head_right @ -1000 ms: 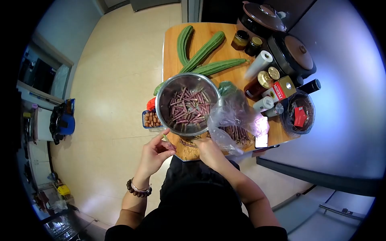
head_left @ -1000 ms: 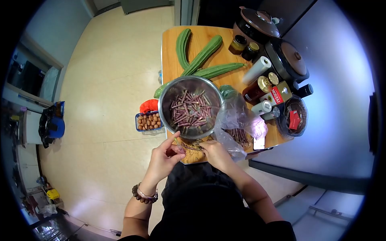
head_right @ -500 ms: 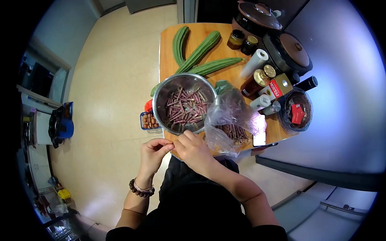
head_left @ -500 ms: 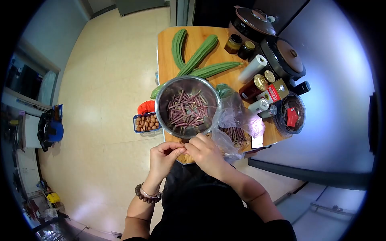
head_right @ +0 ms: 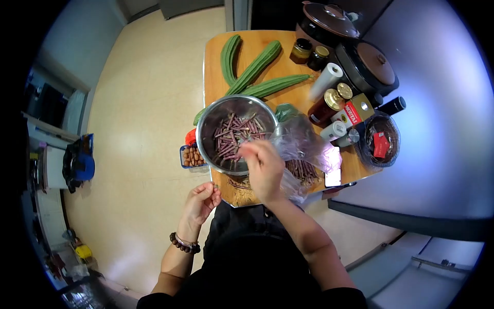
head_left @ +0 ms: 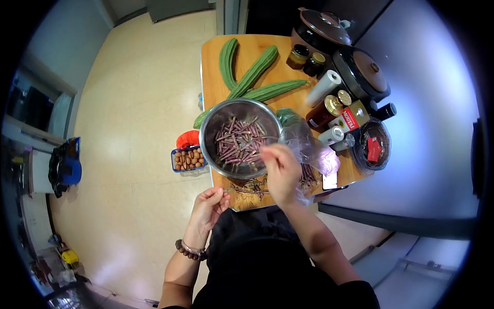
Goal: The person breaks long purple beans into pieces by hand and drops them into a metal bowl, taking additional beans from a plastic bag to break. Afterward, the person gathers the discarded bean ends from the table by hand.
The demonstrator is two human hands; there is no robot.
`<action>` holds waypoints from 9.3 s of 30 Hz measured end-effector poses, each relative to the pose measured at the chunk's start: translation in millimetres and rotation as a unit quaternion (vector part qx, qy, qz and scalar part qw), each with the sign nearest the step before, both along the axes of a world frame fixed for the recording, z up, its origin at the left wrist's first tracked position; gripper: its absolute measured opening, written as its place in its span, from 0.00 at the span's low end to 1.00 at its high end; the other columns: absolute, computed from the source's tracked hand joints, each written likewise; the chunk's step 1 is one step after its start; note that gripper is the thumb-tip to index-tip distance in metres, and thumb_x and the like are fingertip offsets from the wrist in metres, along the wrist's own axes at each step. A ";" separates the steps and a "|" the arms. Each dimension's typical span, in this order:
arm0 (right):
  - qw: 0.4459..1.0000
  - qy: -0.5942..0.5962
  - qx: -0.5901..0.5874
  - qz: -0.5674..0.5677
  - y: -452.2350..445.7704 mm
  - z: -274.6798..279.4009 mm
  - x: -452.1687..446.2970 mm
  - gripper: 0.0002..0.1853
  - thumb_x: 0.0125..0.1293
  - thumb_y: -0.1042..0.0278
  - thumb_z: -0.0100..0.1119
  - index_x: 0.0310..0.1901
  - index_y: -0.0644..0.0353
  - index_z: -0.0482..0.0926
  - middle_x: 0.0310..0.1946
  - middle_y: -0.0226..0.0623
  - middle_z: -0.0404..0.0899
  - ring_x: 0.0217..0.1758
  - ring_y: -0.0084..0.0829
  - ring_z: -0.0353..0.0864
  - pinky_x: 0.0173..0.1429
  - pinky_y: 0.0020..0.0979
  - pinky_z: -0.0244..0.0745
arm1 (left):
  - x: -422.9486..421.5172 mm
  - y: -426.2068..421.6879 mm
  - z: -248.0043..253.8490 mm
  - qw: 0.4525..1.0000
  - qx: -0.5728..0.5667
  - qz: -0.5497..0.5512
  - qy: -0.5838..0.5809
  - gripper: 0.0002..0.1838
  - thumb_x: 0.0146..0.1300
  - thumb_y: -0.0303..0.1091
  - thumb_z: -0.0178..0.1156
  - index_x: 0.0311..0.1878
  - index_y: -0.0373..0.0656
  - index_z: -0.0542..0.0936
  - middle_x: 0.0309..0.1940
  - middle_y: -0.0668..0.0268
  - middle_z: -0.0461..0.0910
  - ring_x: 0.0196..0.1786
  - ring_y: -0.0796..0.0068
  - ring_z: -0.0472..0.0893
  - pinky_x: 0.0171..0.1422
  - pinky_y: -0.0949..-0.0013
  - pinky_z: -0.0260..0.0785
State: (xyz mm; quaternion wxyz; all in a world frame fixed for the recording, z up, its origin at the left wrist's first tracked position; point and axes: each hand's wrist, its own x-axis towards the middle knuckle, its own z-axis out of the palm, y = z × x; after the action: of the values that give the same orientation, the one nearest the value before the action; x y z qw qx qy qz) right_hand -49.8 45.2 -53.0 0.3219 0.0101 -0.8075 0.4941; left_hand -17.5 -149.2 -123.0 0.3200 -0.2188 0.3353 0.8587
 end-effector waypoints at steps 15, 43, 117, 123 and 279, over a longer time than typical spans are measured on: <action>0.893 -0.420 0.162 0.025 146.6 -68.9 64.8 0.20 0.51 0.86 0.42 0.44 0.66 0.78 0.35 0.54 0.79 0.43 0.48 0.78 0.49 0.38 0.71 | 3.0 68.5 16.2 0.761 -0.439 -0.303 0.370 0.15 0.51 0.32 0.66 0.42 0.38 0.81 0.53 0.46 0.70 0.51 0.56 0.74 0.48 0.67 0.69; 0.871 -0.441 0.213 -0.034 255.1 -150.2 18.0 0.17 0.49 0.64 0.65 0.41 0.59 0.77 0.37 0.48 0.79 0.42 0.46 0.78 0.48 0.40 0.72 | -18.6 183.1 69.7 0.649 -0.503 -0.118 0.559 0.36 0.44 0.11 0.53 0.62 0.38 0.67 0.61 0.58 0.63 0.36 0.77 0.74 0.34 0.79 0.71; 0.956 -0.036 0.087 0.279 -5.3 66.2 45.5 0.07 0.50 0.79 0.64 0.32 0.65 0.78 0.26 0.39 0.76 0.30 0.37 0.75 0.34 0.32 0.69 | 27.5 23.4 105.7 0.950 -0.142 0.146 0.235 0.12 0.61 0.24 0.56 0.48 0.34 0.74 0.35 0.60 0.80 0.37 0.72 0.81 0.43 0.73 0.75; 0.943 -0.015 0.155 0.293 -15.7 61.7 45.0 0.09 0.47 0.78 0.65 0.32 0.65 0.78 0.26 0.38 0.76 0.30 0.37 0.74 0.34 0.33 0.69 | 30.4 19.7 103.2 0.945 -0.161 0.153 0.241 0.15 0.56 0.19 0.61 0.48 0.32 0.74 0.34 0.57 0.81 0.37 0.72 0.81 0.42 0.73 0.76; 0.960 -0.059 0.169 0.216 5.1 18.2 -17.8 0.06 0.50 0.74 0.60 0.30 0.66 0.78 0.30 0.39 0.73 0.38 0.40 0.73 0.43 0.34 0.70 | -39.8 42.4 55.5 0.849 -0.367 0.028 0.380 0.09 0.59 0.27 0.61 0.41 0.32 0.79 0.35 0.65 0.80 0.37 0.81 0.77 0.42 0.78 0.70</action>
State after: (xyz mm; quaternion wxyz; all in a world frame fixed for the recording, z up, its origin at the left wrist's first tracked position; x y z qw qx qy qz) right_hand -67.6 50.3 -34.8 0.1526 0.2090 -0.8755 0.4081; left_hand -57.3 -106.8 -67.4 0.0401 0.0136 0.7148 0.6980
